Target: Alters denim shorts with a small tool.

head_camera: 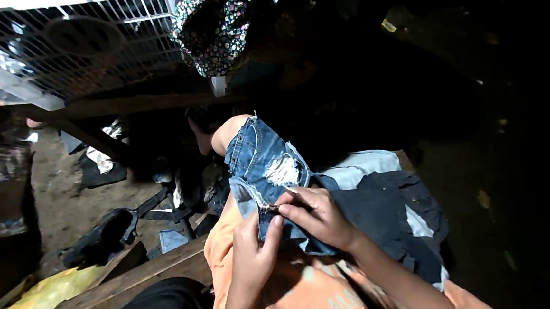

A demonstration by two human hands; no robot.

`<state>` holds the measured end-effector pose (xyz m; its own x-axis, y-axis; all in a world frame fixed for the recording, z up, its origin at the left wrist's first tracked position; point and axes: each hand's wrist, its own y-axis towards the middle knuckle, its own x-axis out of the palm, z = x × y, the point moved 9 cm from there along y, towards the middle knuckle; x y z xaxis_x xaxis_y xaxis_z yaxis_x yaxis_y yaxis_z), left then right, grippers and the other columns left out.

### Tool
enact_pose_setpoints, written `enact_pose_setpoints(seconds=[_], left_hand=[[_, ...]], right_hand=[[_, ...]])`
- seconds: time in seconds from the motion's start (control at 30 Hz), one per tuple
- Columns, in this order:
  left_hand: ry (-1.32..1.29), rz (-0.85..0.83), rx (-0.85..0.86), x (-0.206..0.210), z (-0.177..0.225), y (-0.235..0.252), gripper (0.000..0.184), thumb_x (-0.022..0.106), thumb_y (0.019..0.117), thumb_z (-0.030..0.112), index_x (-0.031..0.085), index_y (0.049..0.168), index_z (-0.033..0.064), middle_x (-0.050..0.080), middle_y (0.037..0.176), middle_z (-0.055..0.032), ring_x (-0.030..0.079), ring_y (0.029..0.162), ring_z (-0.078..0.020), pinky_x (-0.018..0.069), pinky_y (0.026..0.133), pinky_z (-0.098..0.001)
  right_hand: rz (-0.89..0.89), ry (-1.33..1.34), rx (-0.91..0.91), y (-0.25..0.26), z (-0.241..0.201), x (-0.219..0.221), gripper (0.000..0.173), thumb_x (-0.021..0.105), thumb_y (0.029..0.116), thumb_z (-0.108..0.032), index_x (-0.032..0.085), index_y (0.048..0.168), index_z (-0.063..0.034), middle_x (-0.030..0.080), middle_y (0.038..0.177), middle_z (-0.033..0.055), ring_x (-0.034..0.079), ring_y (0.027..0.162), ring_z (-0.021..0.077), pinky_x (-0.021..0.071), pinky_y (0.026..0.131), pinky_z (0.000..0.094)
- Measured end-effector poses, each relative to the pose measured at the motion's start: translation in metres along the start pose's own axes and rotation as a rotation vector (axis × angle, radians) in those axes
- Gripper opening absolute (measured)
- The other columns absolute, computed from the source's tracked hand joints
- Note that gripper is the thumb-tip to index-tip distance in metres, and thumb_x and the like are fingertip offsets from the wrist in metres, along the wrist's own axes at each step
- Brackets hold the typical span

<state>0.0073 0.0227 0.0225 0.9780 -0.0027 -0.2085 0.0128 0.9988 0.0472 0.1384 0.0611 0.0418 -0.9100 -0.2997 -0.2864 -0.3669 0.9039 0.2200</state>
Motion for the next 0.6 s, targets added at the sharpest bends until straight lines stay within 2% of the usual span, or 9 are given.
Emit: enact_pose_setpoints(seconds=[0.07, 0.1, 0.17, 0.2, 0.3, 0.37, 0.43, 0.53, 0.6], left_hand=[[0.01, -0.006, 0.0, 0.001, 0.002, 0.001, 0.034, 0.049, 0.1042, 0.02, 0.067, 0.089, -0.0048, 0.066, 0.076, -0.0005, 0.06, 0.076, 0.0094, 0.0498, 0.075, -0.0106], [-0.029, -0.012, -0.015, 0.001, 0.001, 0.002, 0.032, 0.047, 0.1043, 0.016, 0.066, 0.091, -0.0058, 0.066, 0.079, 0.0006, 0.06, 0.079, 0.0103, 0.0496, 0.077, -0.0104], [-0.16, 0.024, -0.065, -0.001, -0.003, 0.0, 0.029, 0.045, 0.1057, 0.014, 0.066, 0.101, -0.006, 0.07, 0.091, 0.0053, 0.063, 0.091, 0.0113, 0.0522, 0.087, -0.0129], [-0.222, 0.05, -0.099, -0.001, -0.006, -0.001, 0.028, 0.045, 0.1058, 0.014, 0.065, 0.106, -0.0054, 0.071, 0.097, 0.0078, 0.063, 0.096, 0.0109, 0.0527, 0.091, -0.0145], [-0.327, 0.082, -0.205, 0.003, -0.009, -0.007, 0.029, 0.043, 0.1058, 0.012, 0.058, 0.115, -0.0107, 0.069, 0.104, 0.0073, 0.062, 0.102, 0.0108, 0.0507, 0.096, -0.0153], [-0.334, 0.048, -0.203, 0.008, -0.007, -0.011, 0.03, 0.042, 0.105, 0.011, 0.056, 0.117, -0.0121, 0.068, 0.107, 0.0072, 0.059, 0.104, 0.0123, 0.0478, 0.097, -0.0145], [-0.302, 0.014, -0.155, 0.011, -0.004, -0.012, 0.029, 0.044, 0.1056, 0.015, 0.058, 0.116, -0.0081, 0.069, 0.108, 0.0097, 0.057, 0.106, 0.014, 0.047, 0.099, -0.0136], [-0.255, 0.013, -0.204, 0.012, -0.004, -0.014, 0.032, 0.043, 0.1054, 0.01, 0.056, 0.117, -0.0163, 0.068, 0.107, -0.0007, 0.058, 0.105, 0.0118, 0.0451, 0.099, -0.013], [-0.225, -0.005, -0.194, 0.013, -0.002, -0.017, 0.032, 0.044, 0.1054, 0.012, 0.057, 0.115, -0.0155, 0.068, 0.106, -0.0008, 0.057, 0.105, 0.0127, 0.0449, 0.099, -0.0121]], right_hand=[[-0.01, -0.104, -0.029, -0.002, -0.001, 0.001, 0.031, 0.056, 0.1028, -0.024, 0.068, 0.098, 0.0042, 0.067, 0.078, 0.0094, 0.057, 0.065, 0.0025, 0.0472, 0.063, 0.0135], [-0.014, -0.146, -0.01, -0.005, 0.002, 0.001, 0.043, 0.052, 0.1045, -0.038, 0.067, 0.1, 0.0026, 0.064, 0.076, 0.0075, 0.054, 0.062, 0.0034, 0.0458, 0.06, 0.0154], [-0.03, -0.223, 0.069, -0.012, 0.011, -0.004, 0.072, 0.034, 0.1018, -0.065, 0.067, 0.099, -0.0007, 0.059, 0.07, 0.0048, 0.051, 0.057, 0.0063, 0.0441, 0.053, 0.0218], [-0.038, -0.278, 0.096, -0.017, 0.013, -0.006, 0.079, 0.027, 0.0999, -0.071, 0.067, 0.096, -0.0026, 0.06, 0.07, 0.0053, 0.053, 0.057, 0.0087, 0.045, 0.051, 0.0253], [-0.031, -0.437, 0.109, -0.027, 0.01, -0.011, 0.079, 0.022, 0.1005, -0.071, 0.063, 0.084, -0.0058, 0.06, 0.068, 0.0064, 0.057, 0.057, 0.0136, 0.0433, 0.047, 0.0306], [-0.032, -0.502, 0.105, -0.029, 0.005, -0.01, 0.075, 0.028, 0.1, -0.07, 0.062, 0.08, -0.0063, 0.058, 0.066, 0.0064, 0.056, 0.055, 0.0147, 0.0416, 0.046, 0.0309], [-0.034, -0.542, 0.09, -0.028, 0.002, -0.009, 0.072, 0.035, 0.0979, -0.07, 0.061, 0.076, -0.0069, 0.056, 0.063, 0.0054, 0.055, 0.053, 0.0145, 0.0401, 0.044, 0.0303], [-0.055, -0.529, 0.075, -0.028, 0.0, -0.008, 0.068, 0.04, 0.0964, -0.069, 0.06, 0.073, -0.0076, 0.054, 0.06, 0.0044, 0.053, 0.051, 0.0142, 0.0391, 0.044, 0.0308], [-0.077, -0.489, 0.095, -0.029, 0.002, -0.005, 0.068, 0.04, 0.0968, -0.069, 0.059, 0.073, -0.0078, 0.052, 0.058, 0.0036, 0.051, 0.049, 0.0135, 0.0378, 0.043, 0.0308]])
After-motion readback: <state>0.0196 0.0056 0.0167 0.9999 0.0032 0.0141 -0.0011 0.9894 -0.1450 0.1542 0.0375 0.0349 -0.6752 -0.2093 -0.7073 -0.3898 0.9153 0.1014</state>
